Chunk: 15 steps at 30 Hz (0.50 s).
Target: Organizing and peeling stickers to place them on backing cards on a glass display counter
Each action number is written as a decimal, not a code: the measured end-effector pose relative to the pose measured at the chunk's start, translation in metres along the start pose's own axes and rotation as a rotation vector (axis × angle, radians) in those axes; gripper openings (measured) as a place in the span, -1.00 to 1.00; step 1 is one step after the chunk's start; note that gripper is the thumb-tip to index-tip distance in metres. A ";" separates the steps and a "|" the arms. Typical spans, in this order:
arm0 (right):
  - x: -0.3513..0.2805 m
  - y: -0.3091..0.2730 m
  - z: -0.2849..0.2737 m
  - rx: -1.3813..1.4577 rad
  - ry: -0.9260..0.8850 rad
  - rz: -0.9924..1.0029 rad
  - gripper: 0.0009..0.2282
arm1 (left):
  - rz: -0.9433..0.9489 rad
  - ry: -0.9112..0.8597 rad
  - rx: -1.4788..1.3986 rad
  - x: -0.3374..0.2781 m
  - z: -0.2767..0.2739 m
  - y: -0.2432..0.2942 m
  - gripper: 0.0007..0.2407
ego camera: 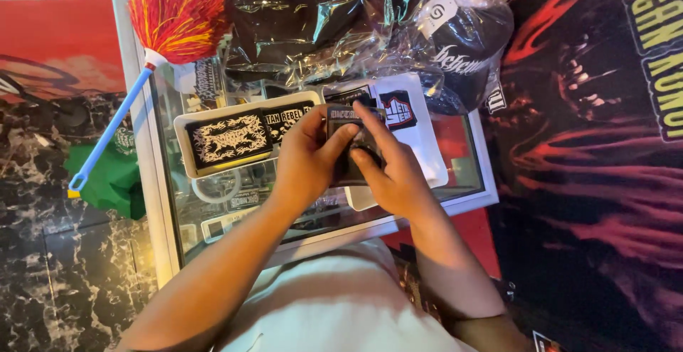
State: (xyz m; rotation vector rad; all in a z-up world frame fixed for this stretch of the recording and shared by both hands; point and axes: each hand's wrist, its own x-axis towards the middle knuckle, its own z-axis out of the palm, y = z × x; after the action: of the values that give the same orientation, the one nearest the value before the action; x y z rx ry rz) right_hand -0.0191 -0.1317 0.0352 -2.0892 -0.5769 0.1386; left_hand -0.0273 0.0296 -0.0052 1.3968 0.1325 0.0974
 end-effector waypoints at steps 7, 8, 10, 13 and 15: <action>0.008 -0.004 0.000 -0.139 0.189 0.068 -0.50 | 0.709 0.099 0.531 -0.023 0.003 0.019 -0.55; 0.007 -0.002 0.000 -0.086 0.155 0.087 -0.44 | 0.721 -0.032 0.560 -0.028 0.009 0.019 -0.50; 0.002 -0.006 0.000 -0.032 0.118 0.106 -0.37 | 0.729 -0.163 0.587 -0.035 0.012 0.018 -0.45; 0.000 -0.023 0.002 -0.073 0.111 0.120 -0.24 | 0.542 -0.284 0.437 -0.031 0.007 0.028 -0.42; 0.000 -0.031 0.009 -0.255 0.091 0.157 -0.17 | 0.232 -0.305 0.335 -0.031 0.004 0.043 -0.43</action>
State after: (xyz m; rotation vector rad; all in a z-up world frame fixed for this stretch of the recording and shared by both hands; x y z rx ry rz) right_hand -0.0330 -0.1104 0.0554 -2.3753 -0.3919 0.0614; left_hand -0.0568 0.0289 0.0388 1.7403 -0.2793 0.0549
